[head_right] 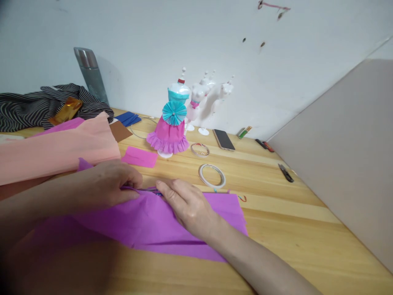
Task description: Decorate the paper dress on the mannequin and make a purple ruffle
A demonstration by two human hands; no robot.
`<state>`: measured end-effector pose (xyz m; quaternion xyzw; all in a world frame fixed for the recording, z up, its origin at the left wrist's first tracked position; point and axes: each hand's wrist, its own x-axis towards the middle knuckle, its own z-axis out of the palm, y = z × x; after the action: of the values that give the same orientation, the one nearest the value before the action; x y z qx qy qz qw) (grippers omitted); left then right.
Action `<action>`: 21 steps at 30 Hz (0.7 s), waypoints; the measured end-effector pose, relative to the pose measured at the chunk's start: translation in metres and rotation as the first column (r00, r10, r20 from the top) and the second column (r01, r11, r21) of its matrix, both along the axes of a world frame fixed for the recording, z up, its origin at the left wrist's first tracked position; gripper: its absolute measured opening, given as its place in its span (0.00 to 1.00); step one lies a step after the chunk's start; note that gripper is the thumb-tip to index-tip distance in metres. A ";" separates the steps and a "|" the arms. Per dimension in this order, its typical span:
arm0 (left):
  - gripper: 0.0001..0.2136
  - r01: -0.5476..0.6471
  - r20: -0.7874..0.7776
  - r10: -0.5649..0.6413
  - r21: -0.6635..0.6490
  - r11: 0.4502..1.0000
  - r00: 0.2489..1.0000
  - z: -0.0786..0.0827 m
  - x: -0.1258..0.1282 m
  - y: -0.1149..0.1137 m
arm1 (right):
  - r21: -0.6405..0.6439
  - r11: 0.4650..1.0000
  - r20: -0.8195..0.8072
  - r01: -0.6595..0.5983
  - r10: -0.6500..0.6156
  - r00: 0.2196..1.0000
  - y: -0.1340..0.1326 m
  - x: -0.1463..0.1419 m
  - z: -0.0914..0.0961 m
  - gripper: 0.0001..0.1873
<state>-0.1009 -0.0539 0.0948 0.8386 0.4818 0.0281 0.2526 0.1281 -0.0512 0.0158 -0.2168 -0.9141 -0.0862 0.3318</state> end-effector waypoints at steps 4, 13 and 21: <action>0.08 0.001 0.008 -0.002 0.017 1.000 1.000 0.002 0.000 0.000 | 0.008 1.000 0.003 -0.005 0.004 1.000 0.000 0.000 0.001 0.29; 0.11 -0.008 -0.005 0.008 0.027 1.000 1.000 -0.001 0.000 0.002 | 0.014 1.000 0.005 -0.013 0.012 1.000 0.000 0.000 -0.001 0.30; 0.10 -0.016 -0.033 0.017 0.057 0.998 0.999 -0.005 0.002 0.001 | 0.012 1.000 0.001 0.006 -0.006 1.000 -0.001 0.000 -0.001 0.31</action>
<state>-0.0992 -0.0525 0.0900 0.8418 0.4918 0.0300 0.2203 0.1277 -0.0523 0.0151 -0.2177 -0.9129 -0.0927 0.3325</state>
